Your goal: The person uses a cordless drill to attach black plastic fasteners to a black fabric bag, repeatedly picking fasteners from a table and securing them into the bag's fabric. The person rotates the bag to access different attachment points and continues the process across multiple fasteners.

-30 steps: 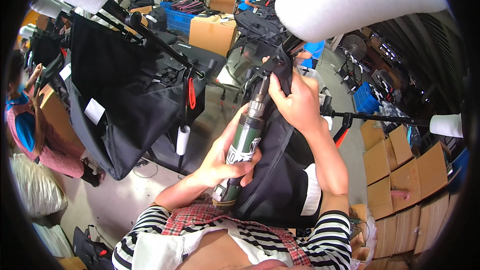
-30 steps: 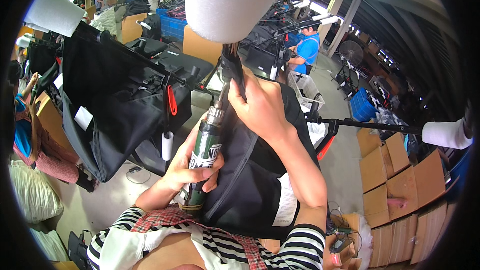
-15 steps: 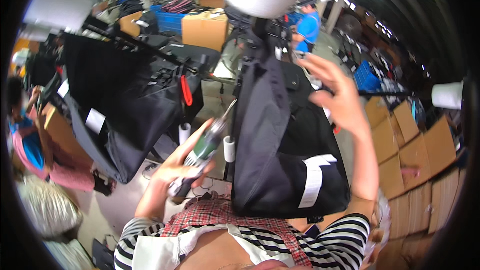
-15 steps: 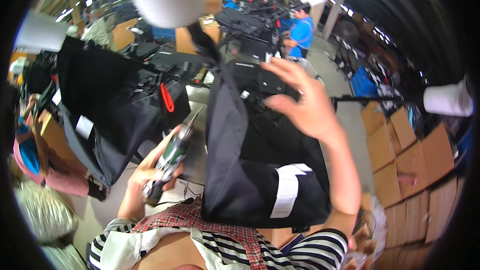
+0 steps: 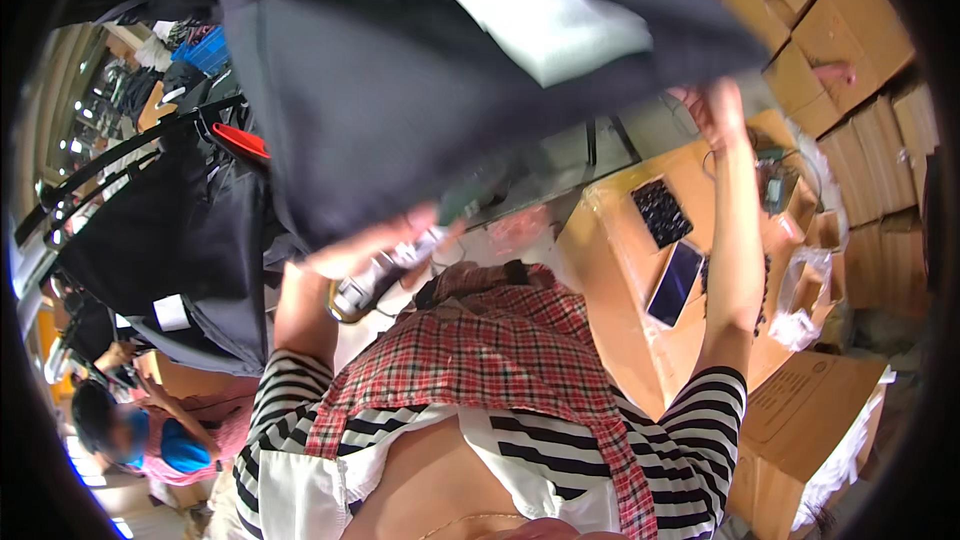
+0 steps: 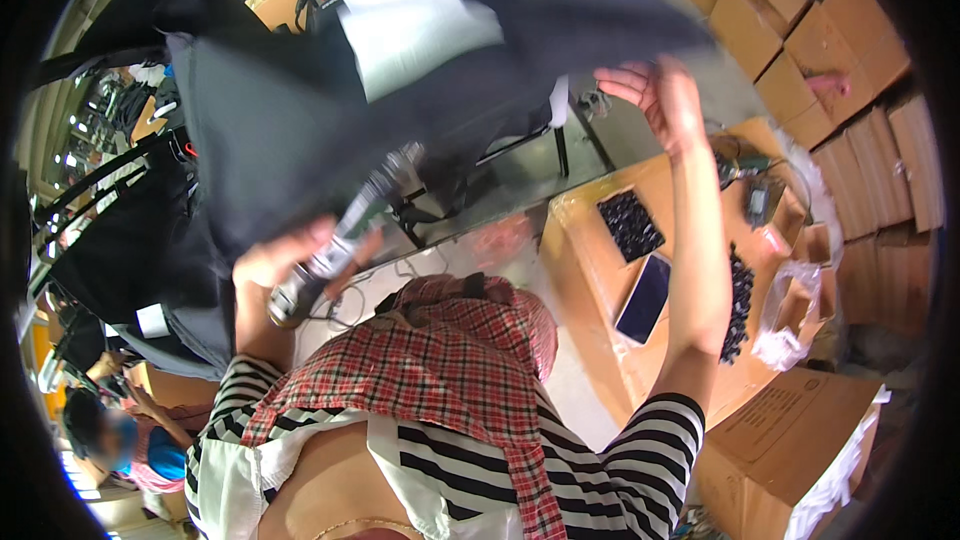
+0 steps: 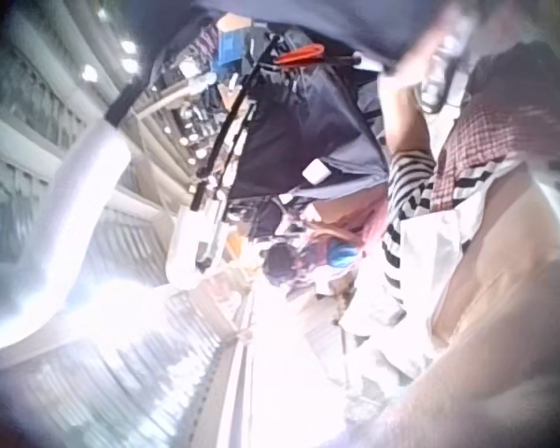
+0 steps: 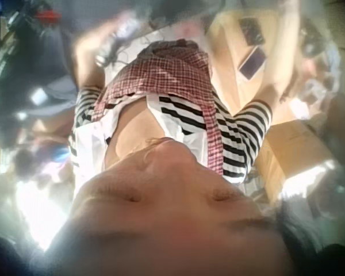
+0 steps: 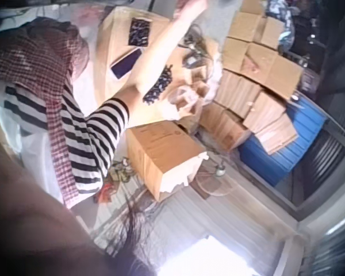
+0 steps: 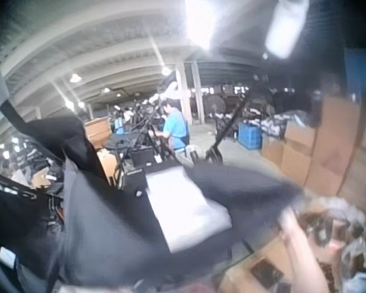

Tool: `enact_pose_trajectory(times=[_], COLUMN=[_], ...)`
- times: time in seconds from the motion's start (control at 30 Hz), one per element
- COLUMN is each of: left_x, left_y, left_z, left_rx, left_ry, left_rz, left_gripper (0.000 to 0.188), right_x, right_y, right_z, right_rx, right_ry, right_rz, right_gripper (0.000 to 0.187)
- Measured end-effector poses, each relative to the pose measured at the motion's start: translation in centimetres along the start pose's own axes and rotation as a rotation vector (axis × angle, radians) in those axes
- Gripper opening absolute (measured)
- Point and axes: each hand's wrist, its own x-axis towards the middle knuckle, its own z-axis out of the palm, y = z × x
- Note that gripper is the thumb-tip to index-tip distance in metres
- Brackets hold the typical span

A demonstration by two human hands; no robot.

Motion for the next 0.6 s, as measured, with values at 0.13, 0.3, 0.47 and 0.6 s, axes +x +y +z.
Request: enact_pose_trajectory(times=[0.13,0.3,0.47,0.6], left_x=[3.3,2.1,1.7,1.7], left_y=[5.4,4.6,4.4,4.8], left_z=[2.9,1.8,2.6,1.9], left_rx=[-0.074,0.067,0.034,0.095], left_ry=[0.030,0.031,0.143,0.177], left_rz=[0.255,0.155,0.050,-0.021], left_gripper=[0.068,0.070,0.076,0.080], right_x=[-2.1,-2.6,-5.2,-6.9], right_y=[9.8,22.8,26.2,25.8], right_z=[4.4,10.2,15.2,13.9], right_rx=[-0.292,-0.387,0.092,0.412], right_ry=[-0.005,-0.132,-0.078,-0.189], right_rz=[0.065,0.064,0.178,0.265], right_gripper=[0.037,0.072,0.075,0.075])
